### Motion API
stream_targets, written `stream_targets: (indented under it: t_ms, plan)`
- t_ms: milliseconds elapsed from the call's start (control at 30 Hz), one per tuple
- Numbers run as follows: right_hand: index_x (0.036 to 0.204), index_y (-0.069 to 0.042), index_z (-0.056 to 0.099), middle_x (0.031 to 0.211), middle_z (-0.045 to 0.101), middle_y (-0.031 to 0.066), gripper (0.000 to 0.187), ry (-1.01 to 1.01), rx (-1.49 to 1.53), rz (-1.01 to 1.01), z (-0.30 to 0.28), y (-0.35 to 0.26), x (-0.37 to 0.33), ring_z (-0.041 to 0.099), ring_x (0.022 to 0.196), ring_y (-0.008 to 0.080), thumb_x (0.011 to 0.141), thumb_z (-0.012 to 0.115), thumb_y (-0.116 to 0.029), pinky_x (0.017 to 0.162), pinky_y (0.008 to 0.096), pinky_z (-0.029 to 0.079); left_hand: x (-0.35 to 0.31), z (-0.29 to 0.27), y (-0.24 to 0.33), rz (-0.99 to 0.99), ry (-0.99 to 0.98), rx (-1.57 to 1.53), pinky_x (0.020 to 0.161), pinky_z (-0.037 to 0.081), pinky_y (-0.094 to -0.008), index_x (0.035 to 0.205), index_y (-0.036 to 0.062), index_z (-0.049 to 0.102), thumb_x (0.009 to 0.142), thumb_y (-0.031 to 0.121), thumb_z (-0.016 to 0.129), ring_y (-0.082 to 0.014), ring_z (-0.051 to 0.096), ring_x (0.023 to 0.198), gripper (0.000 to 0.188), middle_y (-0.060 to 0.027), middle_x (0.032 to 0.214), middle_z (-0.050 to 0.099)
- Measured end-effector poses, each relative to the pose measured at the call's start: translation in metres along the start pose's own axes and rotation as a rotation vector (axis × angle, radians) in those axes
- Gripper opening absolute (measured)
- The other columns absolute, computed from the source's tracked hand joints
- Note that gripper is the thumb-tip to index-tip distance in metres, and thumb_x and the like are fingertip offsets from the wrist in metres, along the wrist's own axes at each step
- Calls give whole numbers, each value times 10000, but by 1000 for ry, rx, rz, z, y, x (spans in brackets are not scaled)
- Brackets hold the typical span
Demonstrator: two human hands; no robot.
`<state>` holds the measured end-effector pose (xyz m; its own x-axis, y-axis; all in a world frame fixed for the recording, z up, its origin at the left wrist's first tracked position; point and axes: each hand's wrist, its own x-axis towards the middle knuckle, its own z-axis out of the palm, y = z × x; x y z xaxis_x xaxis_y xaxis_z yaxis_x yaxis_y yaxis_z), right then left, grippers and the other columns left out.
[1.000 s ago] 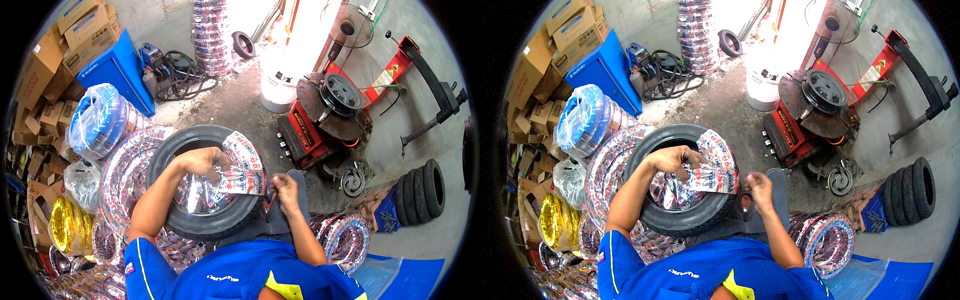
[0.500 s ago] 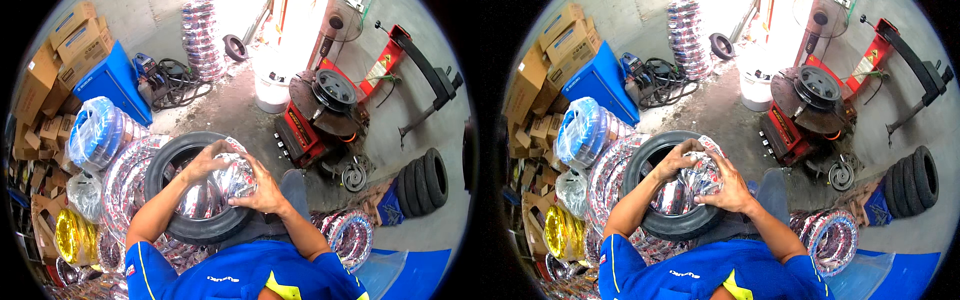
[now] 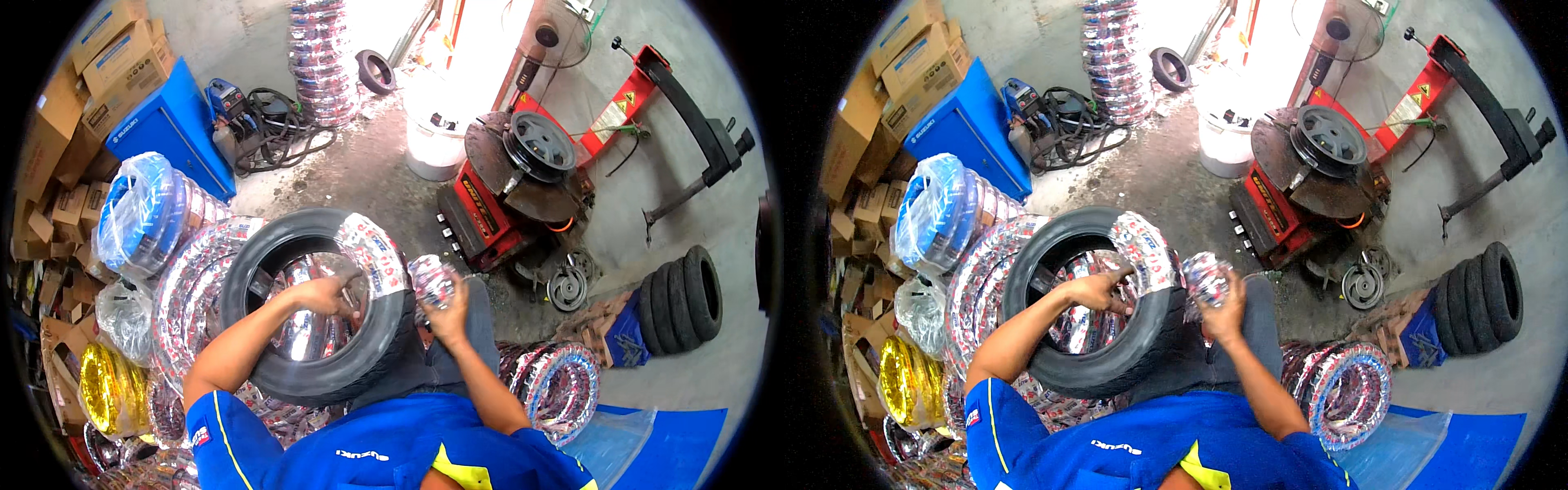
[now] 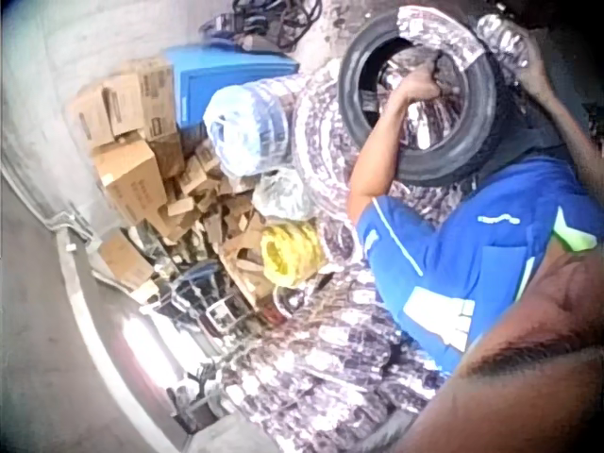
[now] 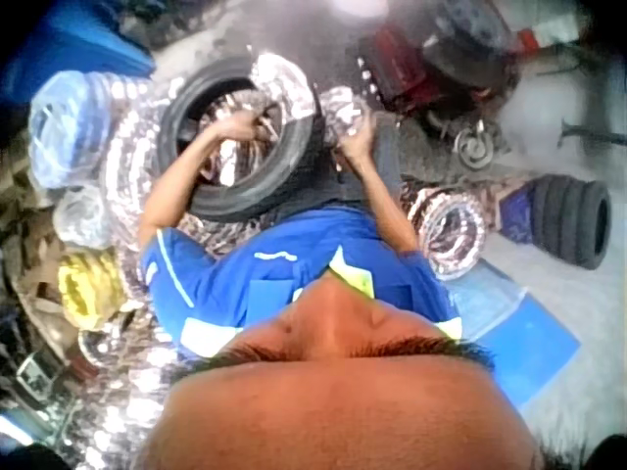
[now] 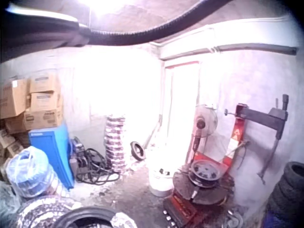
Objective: The person removes the silver and red protective plastic wrapping from a motorcycle tire by hand, peeling and pulling the strips away until the tire is completely uncovered.
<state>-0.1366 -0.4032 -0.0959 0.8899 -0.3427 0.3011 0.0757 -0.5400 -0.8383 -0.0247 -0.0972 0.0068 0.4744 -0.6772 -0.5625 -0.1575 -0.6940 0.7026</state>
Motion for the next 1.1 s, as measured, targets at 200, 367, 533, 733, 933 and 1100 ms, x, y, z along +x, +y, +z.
stream_targets:
  t_ms: [200, 367, 533, 733, 933, 1100]
  plan:
    - [1521, -108, 485, 1490, 547, 105, 517, -191, 1133, 872, 79, 26, -55, 512, 1374, 290, 1060, 473, -341, 1189, 427, 370, 1, 3, 26, 28, -150, 43, 953, 541, -406, 1238, -165, 601, 731, 395, 944, -364, 688, 1088, 830, -319, 1162, 706]
    - [1511, -107, 505, 1477, 569, 97, 508, -957, 491, 482, 87, 25, -84, 528, 1354, 269, 1083, 444, -375, 1169, 419, 392, 21, 17, -14, -51, -110, 49, 987, 539, -409, 1487, -150, 357, 659, 398, 976, -382, 658, 1183, 1171, -356, 1295, 641]
    - [1464, -68, 539, 1428, 607, 119, 472, -1231, 73, 70, 87, 46, -88, 561, 1312, 267, 1035, 546, -266, 1124, 412, 432, 8, 0, 1, -82, 85, -49, 749, 582, -354, 1572, -87, 347, 629, 239, 899, -247, 692, 833, 1141, -175, 957, 717]
    - [1407, -22, 580, 1369, 654, 145, 454, -1114, 126, 94, 53, 70, -52, 600, 1261, 263, 978, 670, -136, 1070, 404, 481, -25, -27, 34, -135, 204, -247, 891, 550, -329, 1404, -18, 593, 668, 142, 830, -192, 686, 981, 789, -116, 1074, 751]
    - [1282, 53, 634, 1008, 727, 82, 347, -211, 463, 421, -15, -5, 43, 681, 963, 191, 984, 688, -117, 918, 325, 548, -55, -66, 51, 103, 450, -564, 879, 530, -315, 1388, -20, 601, 630, 31, 741, -166, 642, 966, 773, -105, 1128, 700]
    - [1544, -42, 418, 1362, 580, 153, 813, -400, 469, -72, -25, -132, 84, 591, 1218, 244, 882, 836, -261, 1013, 390, 513, -59, -59, 59, 411, 472, -730, 1038, 476, -308, 1421, -67, 517, 631, 79, 756, -200, 609, 1159, 838, -100, 1225, 654]
